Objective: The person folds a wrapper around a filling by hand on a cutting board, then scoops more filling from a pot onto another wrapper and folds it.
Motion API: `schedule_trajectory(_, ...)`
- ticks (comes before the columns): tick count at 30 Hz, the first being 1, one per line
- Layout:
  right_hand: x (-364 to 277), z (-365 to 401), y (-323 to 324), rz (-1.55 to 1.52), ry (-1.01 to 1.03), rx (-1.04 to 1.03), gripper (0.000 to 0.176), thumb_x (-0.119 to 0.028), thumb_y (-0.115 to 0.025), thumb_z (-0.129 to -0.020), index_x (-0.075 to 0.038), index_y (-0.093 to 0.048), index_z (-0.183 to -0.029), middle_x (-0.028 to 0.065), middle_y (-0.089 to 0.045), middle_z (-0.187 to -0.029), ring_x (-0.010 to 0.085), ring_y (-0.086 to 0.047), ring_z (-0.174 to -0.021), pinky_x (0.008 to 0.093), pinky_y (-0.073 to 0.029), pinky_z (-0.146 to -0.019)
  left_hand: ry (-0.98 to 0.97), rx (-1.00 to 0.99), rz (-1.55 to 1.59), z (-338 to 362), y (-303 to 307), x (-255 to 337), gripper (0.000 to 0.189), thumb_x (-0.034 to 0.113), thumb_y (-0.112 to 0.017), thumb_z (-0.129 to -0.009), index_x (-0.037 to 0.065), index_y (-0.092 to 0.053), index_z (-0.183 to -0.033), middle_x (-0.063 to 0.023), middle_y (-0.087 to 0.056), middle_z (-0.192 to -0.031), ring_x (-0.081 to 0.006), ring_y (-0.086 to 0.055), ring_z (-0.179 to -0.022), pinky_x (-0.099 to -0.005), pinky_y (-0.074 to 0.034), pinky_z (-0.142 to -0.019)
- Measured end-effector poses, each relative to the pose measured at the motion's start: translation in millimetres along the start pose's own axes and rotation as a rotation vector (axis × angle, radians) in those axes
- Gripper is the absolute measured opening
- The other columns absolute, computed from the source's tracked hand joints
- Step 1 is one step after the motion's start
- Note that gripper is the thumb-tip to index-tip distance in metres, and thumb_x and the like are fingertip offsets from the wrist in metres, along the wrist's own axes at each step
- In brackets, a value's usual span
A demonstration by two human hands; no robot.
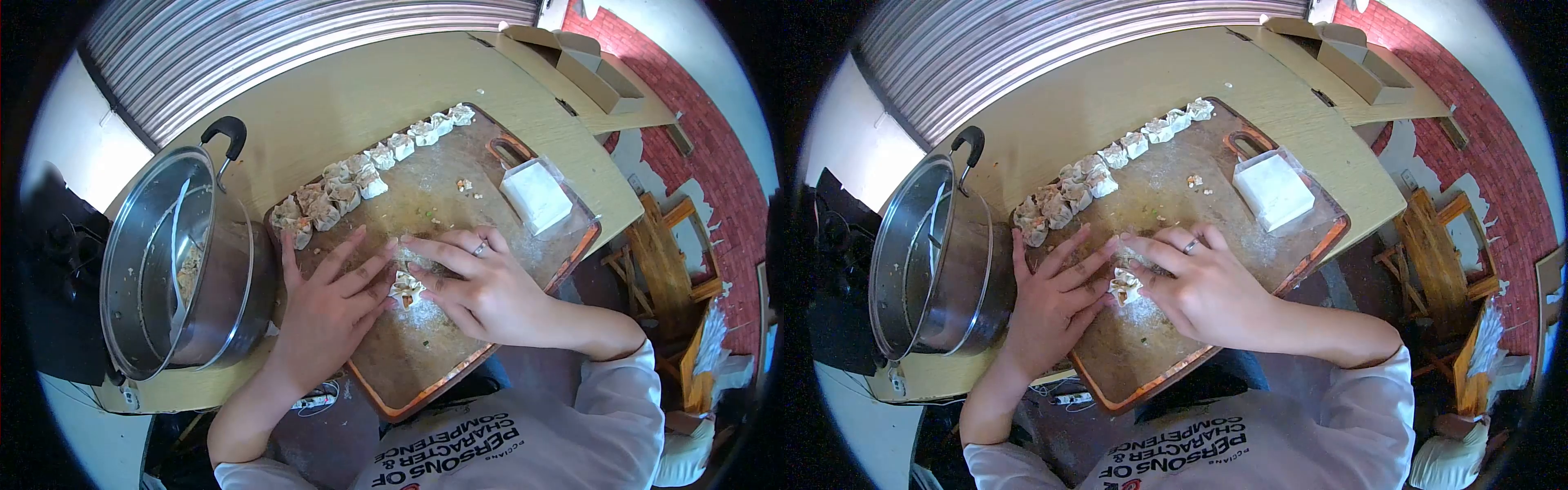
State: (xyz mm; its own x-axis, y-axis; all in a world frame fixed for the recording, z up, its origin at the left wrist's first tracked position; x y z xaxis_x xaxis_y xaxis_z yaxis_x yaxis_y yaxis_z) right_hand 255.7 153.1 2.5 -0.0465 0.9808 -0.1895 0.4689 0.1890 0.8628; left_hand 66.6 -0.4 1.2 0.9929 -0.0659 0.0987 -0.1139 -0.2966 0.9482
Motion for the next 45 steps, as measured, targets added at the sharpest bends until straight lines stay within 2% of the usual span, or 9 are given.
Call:
schedule_trajectory(7, 3.7, 0.4, 2.5, -0.038, -0.029, 0.025, 0.022, -0.020, -0.075, -0.091, -0.004, -0.079, -0.105, 0.0075, -0.064, -0.137, 0.0253, -0.059, -0.121, 0.0437, -0.041, -0.096, 0.028, 0.059, 0.068, 4.6, 5.2, 2.1, 0.032, 0.037, -0.071, -0.096, 0.018, -0.078, -0.119, 0.0033, -0.060, -0.150, -0.0237, -0.048, -0.144, -0.0741, -0.007, -0.121)
schedule_trajectory(15, 3.9, 3.5, -0.3, -0.093, -0.051, 0.053, 0.021, -0.020, -0.077, -0.089, -0.006, -0.079, -0.105, 0.0056, -0.065, -0.136, 0.0245, -0.058, -0.123, 0.0462, -0.038, -0.100, 0.312, 0.037, 0.041, 31.3, 7.5, 48.0, 0.041, 0.033, -0.066, -0.099, 0.009, -0.070, -0.132, -0.0041, -0.053, -0.157, -0.0286, -0.047, -0.144, -0.0751, -0.003, -0.120)
schedule_trajectory(22, -14.3, 3.7, 9.1, -0.080, -0.141, 0.088, 0.022, -0.018, -0.078, -0.087, -0.006, -0.079, -0.105, 0.0065, -0.064, -0.138, 0.0267, -0.058, -0.124, 0.0468, -0.038, -0.102, 0.384, 0.038, 0.164, 30.6, 7.1, 46.2, 0.042, 0.033, -0.069, -0.098, 0.009, -0.070, -0.133, -0.0026, -0.053, -0.158, -0.0289, -0.046, -0.144, -0.0760, -0.005, -0.119)
schedule_trajectory(27, -0.5, 3.0, 10.5, -0.149, -0.133, -0.037, 0.032, -0.020, -0.081, -0.086, -0.008, -0.080, -0.115, 0.0070, -0.059, -0.149, 0.0328, -0.055, -0.132, 0.0489, -0.040, -0.107, 0.403, 0.078, 0.158, 25.8, 5.3, 46.9, 0.039, 0.033, -0.071, -0.096, 0.013, -0.073, -0.130, 0.0012, -0.056, -0.155, -0.0290, -0.048, -0.143, -0.0759, -0.005, -0.119)
schedule_trajectory(31, 6.1, 2.3, 7.5, -0.175, -0.097, -0.065, 0.030, -0.021, -0.080, -0.087, -0.012, -0.080, -0.116, 0.0061, -0.059, -0.151, 0.0325, -0.053, -0.136, 0.0491, -0.040, -0.108, 0.389, 0.094, 0.153, 22.7, 1.5, 42.9, 0.036, 0.033, -0.072, -0.096, 0.014, -0.075, -0.127, 0.0025, -0.057, -0.154, -0.0287, -0.048, -0.144, -0.0761, -0.005, -0.119)
schedule_trajectory(33, 6.2, 2.6, 6.2, -0.169, -0.100, -0.066, 0.029, -0.022, -0.081, -0.086, -0.015, -0.081, -0.114, 0.0056, -0.059, -0.152, 0.0323, -0.053, -0.137, 0.0498, -0.039, -0.109, 0.428, 0.074, 0.222, 21.8, 0.0, 43.1, 0.033, 0.027, -0.075, -0.094, 0.018, -0.077, -0.125, 0.0060, -0.058, -0.155, -0.0261, -0.047, -0.147, -0.0699, -0.005, -0.124)
schedule_trajectory(36, 5.3, 3.0, 3.7, -0.160, -0.091, -0.017, 0.026, -0.021, -0.081, -0.086, -0.016, -0.082, -0.112, 0.0054, -0.059, -0.151, 0.0322, -0.054, -0.137, 0.0501, -0.039, -0.110, 0.407, 0.079, 0.207, 20.6, -1.1, 44.3, 0.032, 0.026, -0.075, -0.093, 0.019, -0.078, -0.124, 0.0068, -0.059, -0.154, -0.0261, -0.047, -0.147, -0.0695, -0.006, -0.124)
schedule_trajectory(39, 6.8, 3.4, -1.4, -0.177, -0.078, 0.034, 0.016, -0.020, -0.078, -0.087, -0.014, -0.083, -0.101, 0.0083, -0.061, -0.148, 0.0310, -0.054, -0.137, 0.0507, -0.038, -0.110, 0.398, 0.052, 0.218, 20.1, -1.6, 41.5, 0.032, 0.027, -0.075, -0.093, 0.019, -0.078, -0.123, 0.0059, -0.058, -0.154, -0.0263, -0.048, -0.146, -0.0698, -0.006, -0.124)
schedule_trajectory(45, 7.5, 2.8, 3.4, -0.198, -0.088, -0.023, 0.027, -0.022, -0.077, -0.090, -0.007, -0.079, -0.112, 0.0110, -0.057, -0.151, 0.0316, -0.052, -0.138, 0.0509, -0.039, -0.111, 0.412, 0.048, 0.285, 18.2, 2.9, 37.7, 0.042, 0.032, -0.078, -0.090, 0.019, -0.075, -0.130, 0.0039, -0.057, -0.156, -0.0273, -0.045, -0.148, -0.0702, -0.007, -0.123)
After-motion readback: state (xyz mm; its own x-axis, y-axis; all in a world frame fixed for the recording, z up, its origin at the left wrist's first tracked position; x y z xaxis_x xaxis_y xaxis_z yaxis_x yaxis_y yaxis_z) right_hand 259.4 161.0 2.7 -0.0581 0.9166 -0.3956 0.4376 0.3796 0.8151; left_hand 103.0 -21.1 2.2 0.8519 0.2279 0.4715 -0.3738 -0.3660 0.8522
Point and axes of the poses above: each hand's wrist, its own z-axis away from the middle knuckle, its own y-axis out of the back of the hand, x = y × z, the point moved 1 cm from there along -z, towards the middle knuckle
